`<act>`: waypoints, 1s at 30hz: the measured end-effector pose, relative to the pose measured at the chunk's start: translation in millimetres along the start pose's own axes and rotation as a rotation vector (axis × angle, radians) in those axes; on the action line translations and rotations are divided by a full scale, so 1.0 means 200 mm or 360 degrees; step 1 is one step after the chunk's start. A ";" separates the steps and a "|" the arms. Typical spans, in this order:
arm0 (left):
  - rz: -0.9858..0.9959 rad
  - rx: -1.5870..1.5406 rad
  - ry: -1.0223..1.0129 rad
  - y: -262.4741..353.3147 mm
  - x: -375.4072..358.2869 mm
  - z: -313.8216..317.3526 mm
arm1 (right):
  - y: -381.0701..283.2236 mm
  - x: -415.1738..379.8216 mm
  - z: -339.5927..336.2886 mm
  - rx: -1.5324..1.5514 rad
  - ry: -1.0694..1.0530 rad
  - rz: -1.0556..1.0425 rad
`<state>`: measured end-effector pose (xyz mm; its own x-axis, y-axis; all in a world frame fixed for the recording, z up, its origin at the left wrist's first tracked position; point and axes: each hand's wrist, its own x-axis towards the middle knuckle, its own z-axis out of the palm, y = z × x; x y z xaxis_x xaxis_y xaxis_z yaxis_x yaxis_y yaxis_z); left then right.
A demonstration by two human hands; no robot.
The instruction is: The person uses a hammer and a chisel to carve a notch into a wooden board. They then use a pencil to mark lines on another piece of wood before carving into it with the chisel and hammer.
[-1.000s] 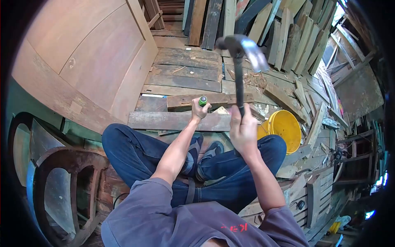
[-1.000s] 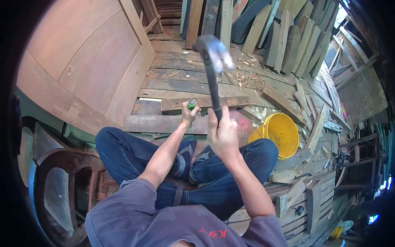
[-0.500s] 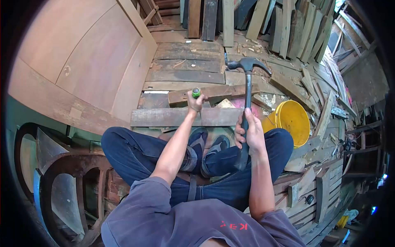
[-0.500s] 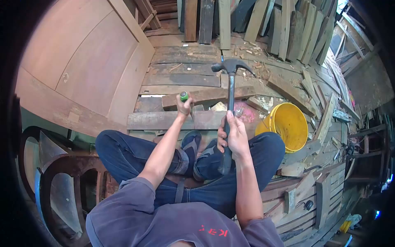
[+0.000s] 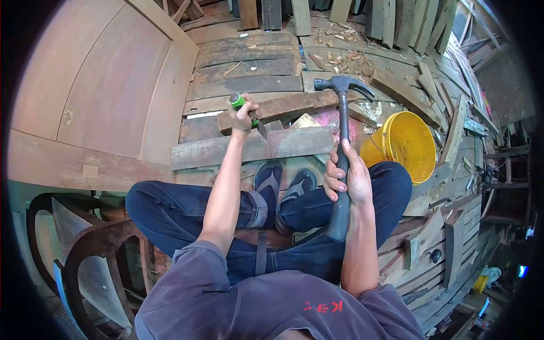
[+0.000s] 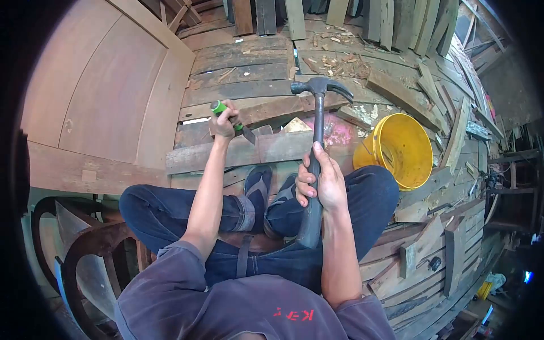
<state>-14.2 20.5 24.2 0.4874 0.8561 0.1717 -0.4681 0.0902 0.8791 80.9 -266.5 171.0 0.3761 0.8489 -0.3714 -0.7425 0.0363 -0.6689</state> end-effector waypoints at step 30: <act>-0.0164 0.1043 -0.0284 -0.27 -0.20 -0.03 | -0.01 -0.03 0.04 -0.0121 0.0199 0.0113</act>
<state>-13.2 -16.0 -33.9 0.6458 0.7576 0.0942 0.1022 -0.2080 0.9728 75.8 -266.6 179.5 0.3936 0.7756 -0.4934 -0.7272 -0.0657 -0.6833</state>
